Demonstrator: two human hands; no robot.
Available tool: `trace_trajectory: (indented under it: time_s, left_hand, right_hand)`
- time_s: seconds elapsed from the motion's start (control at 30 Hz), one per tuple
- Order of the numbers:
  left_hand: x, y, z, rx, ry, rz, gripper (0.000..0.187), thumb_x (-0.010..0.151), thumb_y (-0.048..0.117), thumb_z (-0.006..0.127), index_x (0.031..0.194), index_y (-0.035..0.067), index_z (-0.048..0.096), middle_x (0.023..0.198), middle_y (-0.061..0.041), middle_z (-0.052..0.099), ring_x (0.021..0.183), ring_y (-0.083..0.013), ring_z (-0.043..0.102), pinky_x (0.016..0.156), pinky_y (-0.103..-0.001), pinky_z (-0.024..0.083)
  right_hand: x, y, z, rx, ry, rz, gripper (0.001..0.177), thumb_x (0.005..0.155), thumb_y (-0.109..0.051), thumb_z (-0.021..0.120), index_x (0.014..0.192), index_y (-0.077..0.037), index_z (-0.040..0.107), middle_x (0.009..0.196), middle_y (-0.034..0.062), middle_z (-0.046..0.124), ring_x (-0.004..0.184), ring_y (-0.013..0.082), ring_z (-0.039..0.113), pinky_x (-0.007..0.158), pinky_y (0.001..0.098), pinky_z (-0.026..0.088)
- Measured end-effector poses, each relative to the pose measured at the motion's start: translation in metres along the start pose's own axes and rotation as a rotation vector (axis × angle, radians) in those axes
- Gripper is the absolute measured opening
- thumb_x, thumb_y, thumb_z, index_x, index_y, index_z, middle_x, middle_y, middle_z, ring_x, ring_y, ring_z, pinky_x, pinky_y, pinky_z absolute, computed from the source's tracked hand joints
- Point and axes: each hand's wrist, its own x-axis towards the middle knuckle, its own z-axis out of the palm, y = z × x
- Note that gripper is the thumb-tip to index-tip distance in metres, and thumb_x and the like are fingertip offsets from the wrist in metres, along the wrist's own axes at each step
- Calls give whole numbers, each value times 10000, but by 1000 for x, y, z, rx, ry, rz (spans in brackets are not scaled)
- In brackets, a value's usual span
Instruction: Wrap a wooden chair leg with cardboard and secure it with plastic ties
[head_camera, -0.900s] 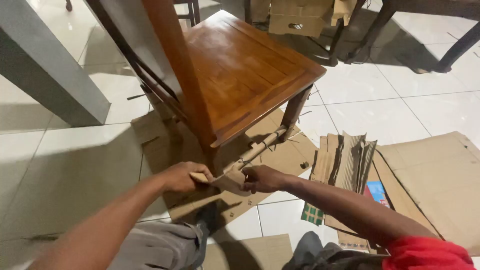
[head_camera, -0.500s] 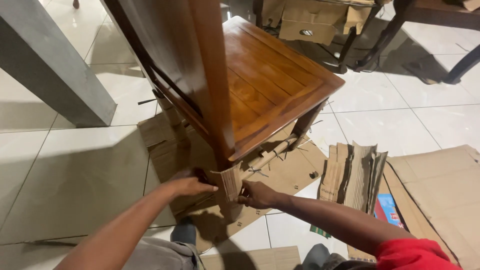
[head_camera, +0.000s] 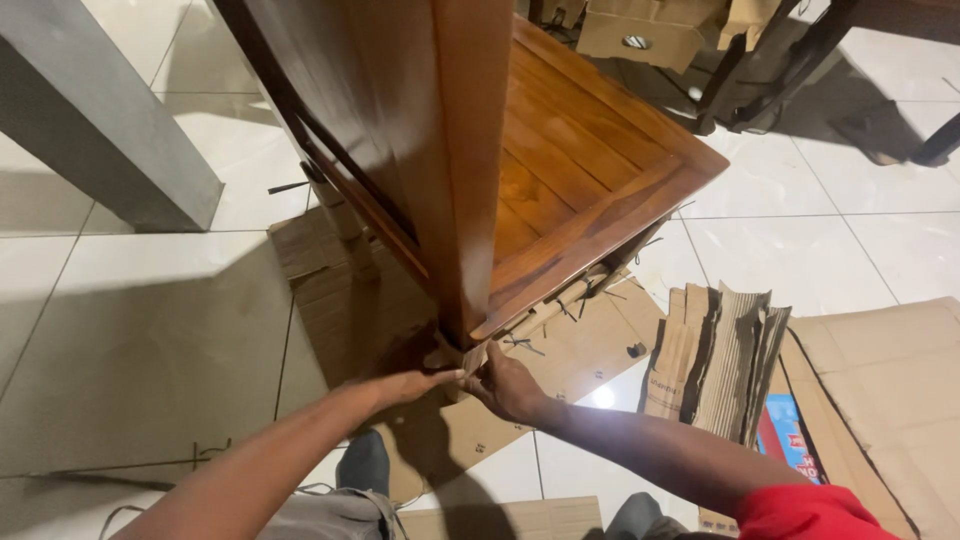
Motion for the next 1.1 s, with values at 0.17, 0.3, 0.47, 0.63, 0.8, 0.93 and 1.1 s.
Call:
trace_trajectory:
  time_s: [0.17, 0.3, 0.47, 0.63, 0.8, 0.93, 1.1]
  left_hand:
    - [-152, 174, -79, 122, -148, -223, 781, 800, 913, 404, 1377, 437, 629, 1351, -16, 686, 1244, -237, 645, 1139, -350, 466]
    - [-66, 57, -41, 389, -289, 508, 576, 1071, 288, 248, 1625, 411, 152, 1674, 155, 232, 1108, -320, 686, 1162, -449, 427]
    - [-124, 184, -68, -197, -212, -249, 698, 761, 887, 552, 1279, 450, 720, 1231, 65, 753, 1175, -173, 683, 1171, -297, 417]
    - [-94, 152, -60, -342, -317, -29, 566, 890, 767, 548, 1321, 440, 716, 1196, -68, 753, 1068, -188, 697, 1096, -327, 474]
    - [-154, 239, -99, -119, -417, 8, 785, 910, 651, 263, 1464, 149, 505, 1390, -282, 550, 1298, -384, 515, 1229, -407, 265]
    - [-129, 220, -79, 20, -475, 35, 919, 921, 574, 96, 1549, -30, 386, 1505, -416, 434, 1435, -507, 410, 1308, -461, 141]
    - [-38, 134, -21, -197, -352, -225, 750, 734, 955, 568, 1194, 398, 773, 1167, 91, 768, 1119, -104, 696, 1081, -239, 470]
  right_hand:
    - [-9, -9, 0, -74, 34, 19, 527, 1004, -596, 480, 1138, -91, 417, 1068, 174, 741, 1002, 347, 740, 837, 512, 596]
    - [9, 7, 12, -326, 90, -41, 437, 973, -503, 590, 1026, -79, 498, 893, 184, 725, 863, 399, 747, 739, 519, 601]
    - [14, -17, -4, -336, 52, 0, 361, 900, -479, 630, 901, -118, 613, 800, 126, 740, 836, 367, 751, 705, 458, 608]
    - [17, -18, -13, -343, 15, 17, 336, 840, -475, 661, 844, -146, 726, 765, 130, 747, 807, 364, 754, 667, 438, 611]
    - [18, 1, -4, -315, 22, 38, 365, 839, -482, 624, 854, -140, 747, 766, 157, 739, 798, 387, 746, 661, 470, 604]
    - [16, -9, -6, -256, 12, 46, 411, 847, -440, 627, 810, -35, 682, 773, 210, 725, 804, 434, 734, 664, 521, 589]
    - [-3, -28, 4, -144, 176, -7, 301, 907, -326, 629, 890, -45, 522, 773, 211, 717, 825, 434, 731, 663, 549, 589]
